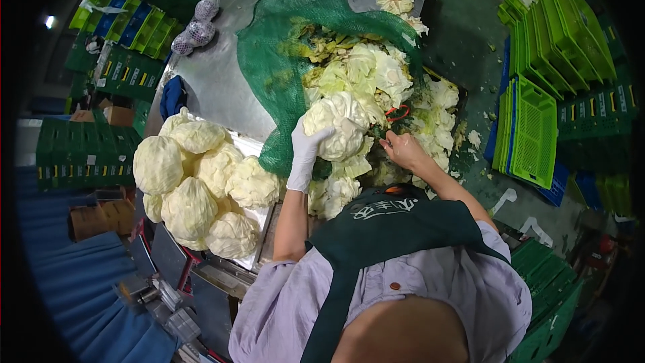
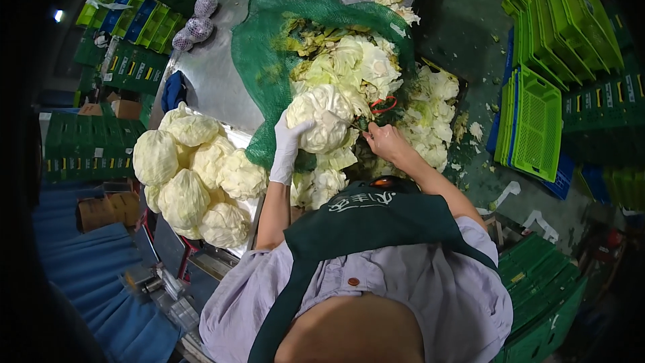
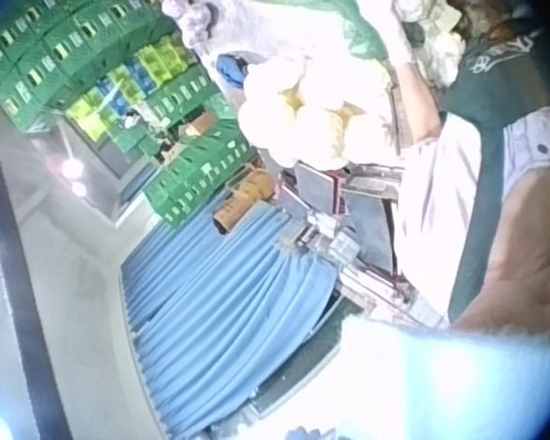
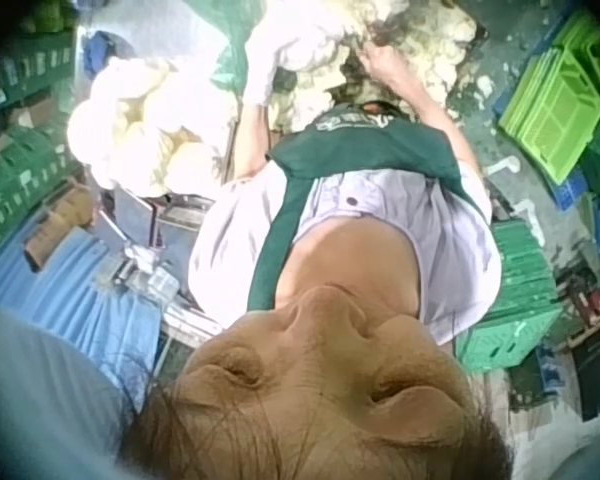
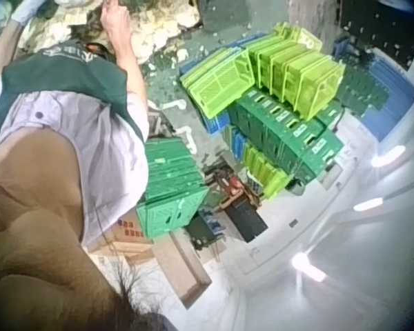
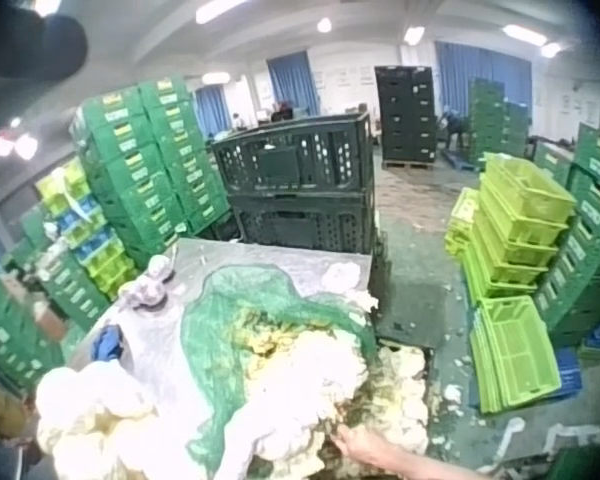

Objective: The person trims cabbages taken from a mesh bag using a knife, strips off outer leaves, stacks the trimmed cabbages on the table, and gathers the remaining cabbage scraps and mesh bag.

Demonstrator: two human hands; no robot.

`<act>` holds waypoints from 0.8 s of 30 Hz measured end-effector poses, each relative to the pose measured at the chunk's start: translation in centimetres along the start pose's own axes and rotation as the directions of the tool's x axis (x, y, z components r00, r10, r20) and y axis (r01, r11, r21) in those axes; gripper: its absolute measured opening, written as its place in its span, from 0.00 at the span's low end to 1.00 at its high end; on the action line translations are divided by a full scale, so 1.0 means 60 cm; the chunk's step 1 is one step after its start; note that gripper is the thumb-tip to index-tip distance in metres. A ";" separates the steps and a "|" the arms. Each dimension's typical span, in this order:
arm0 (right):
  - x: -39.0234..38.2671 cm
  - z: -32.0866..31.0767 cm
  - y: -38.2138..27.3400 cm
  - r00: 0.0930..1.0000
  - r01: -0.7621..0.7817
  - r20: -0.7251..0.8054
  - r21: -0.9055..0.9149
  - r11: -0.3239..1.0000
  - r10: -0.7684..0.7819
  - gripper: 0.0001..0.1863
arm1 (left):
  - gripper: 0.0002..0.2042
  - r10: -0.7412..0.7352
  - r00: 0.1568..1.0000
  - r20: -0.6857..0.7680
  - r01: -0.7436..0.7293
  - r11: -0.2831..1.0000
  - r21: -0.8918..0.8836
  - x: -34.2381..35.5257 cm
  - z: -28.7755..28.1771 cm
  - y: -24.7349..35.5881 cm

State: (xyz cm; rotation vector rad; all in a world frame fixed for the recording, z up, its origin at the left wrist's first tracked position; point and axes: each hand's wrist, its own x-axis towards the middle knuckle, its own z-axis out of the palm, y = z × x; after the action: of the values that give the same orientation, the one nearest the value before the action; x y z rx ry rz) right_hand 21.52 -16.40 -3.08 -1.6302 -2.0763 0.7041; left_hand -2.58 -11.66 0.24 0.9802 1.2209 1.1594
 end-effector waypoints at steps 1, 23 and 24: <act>-0.002 0.001 -0.002 0.999 0.033 -0.020 0.014 0.999 -0.032 0.11 | 0.27 0.001 1.000 0.000 -0.001 1.000 0.002 0.002 0.000 0.001; 0.035 -0.064 -0.101 0.963 0.057 -0.256 0.505 0.861 0.087 0.43 | 0.35 0.528 0.842 0.111 -0.531 0.775 0.342 -0.063 0.040 0.020; 0.037 -0.063 -0.092 0.961 0.058 -0.262 0.502 0.863 0.088 0.43 | 0.35 0.566 0.813 0.136 -0.570 0.728 0.381 -0.065 0.044 0.028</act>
State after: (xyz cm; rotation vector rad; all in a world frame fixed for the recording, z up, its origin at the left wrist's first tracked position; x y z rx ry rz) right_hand 18.99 -14.77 3.31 -1.3501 -1.5138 0.8805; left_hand -0.10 -15.08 2.85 1.7727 1.2104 1.3883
